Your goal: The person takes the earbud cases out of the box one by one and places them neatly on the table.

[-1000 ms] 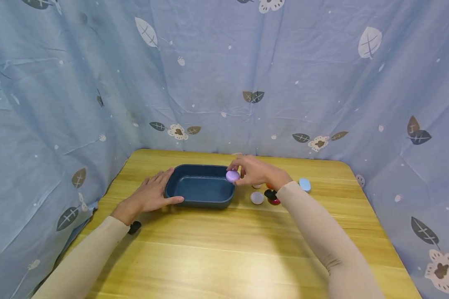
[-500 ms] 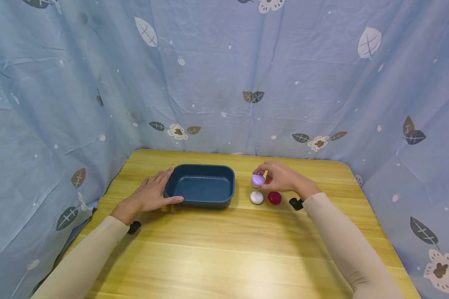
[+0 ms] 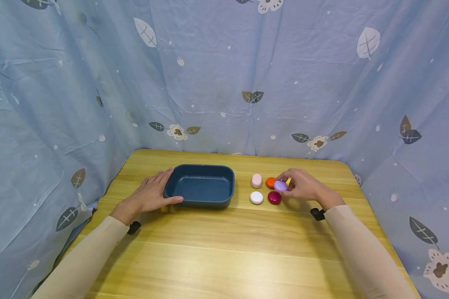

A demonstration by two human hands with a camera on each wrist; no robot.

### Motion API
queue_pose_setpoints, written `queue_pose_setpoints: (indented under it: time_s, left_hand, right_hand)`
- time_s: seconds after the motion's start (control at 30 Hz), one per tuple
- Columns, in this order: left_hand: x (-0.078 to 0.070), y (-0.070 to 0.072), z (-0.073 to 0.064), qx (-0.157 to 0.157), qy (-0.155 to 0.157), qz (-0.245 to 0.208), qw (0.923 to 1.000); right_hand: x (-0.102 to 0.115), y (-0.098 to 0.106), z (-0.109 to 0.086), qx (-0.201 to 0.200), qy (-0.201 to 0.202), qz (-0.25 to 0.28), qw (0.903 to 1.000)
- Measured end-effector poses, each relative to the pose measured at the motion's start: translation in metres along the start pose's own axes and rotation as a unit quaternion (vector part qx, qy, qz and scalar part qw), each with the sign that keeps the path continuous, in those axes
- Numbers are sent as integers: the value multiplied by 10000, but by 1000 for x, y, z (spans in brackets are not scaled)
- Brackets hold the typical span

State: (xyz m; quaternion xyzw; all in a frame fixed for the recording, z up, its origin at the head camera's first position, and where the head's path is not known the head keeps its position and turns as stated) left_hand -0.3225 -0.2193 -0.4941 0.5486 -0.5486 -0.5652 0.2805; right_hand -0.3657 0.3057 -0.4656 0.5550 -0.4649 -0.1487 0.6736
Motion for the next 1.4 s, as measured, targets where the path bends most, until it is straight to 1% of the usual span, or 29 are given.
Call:
queue_pose_setpoints:
  time_s: [0.13, 0.17, 0.27, 0.37, 0.4, 0.63, 0.77, 0.97, 1.07, 1.27, 1.4]
  left_hand:
    - [2, 1, 0, 28, 25, -15, 10000]
    - [10, -5, 5, -35, 34, -69, 10000]
    - [10, -5, 5, -37, 56, -49, 10000]
    - [10, -4, 4, -78, 35, -36, 10000]
    - [2, 2, -2, -10, 39, 21, 10000]
    - [-1, 0, 0, 16, 50, 9, 10000]
    - [-3, -1, 3, 58, 43, -13, 10000]
    - [-7, -2, 9, 74, -1, 16, 10000]
    - [-8, -3, 10, 67, -16, 39, 10000]
    - [-10, -1, 9, 3, -65, 5, 10000]
    - [-7, -2, 8, 32, -19, -51, 10000]
  right_hand:
    - [-10, -4, -11, 10, -54, 7, 10000]
    - [-12, -5, -13, 24, -85, -8, 10000]
    - [-17, -9, -19, 76, -149, -58, 9998]
    - [-22, -14, -25, 135, -231, -100, 9996]
    - [-23, -16, -27, 145, -248, -94, 9995]
    - [-32, -21, -33, 99, -340, -201, 9992]
    - [-33, -22, -38, 58, -340, -255, 9991]
    - [-33, -22, -44, -16, -200, -335, 9992]
    - [-32, -22, -47, -68, -197, -320, 9993]
    - [-29, -18, -50, -293, -337, -494, 9978]
    - [-22, -14, -51, -529, -386, -579, 9962]
Point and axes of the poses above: each hand's wrist, its own z-axis towards the middle knuckle, its own y-axis out of the back of the hand, x = y × z, the point moved 6 cm from there along z, towards the middle knuckle, and after that the axes turned 7 degrees about x, right-handed, at the moved point
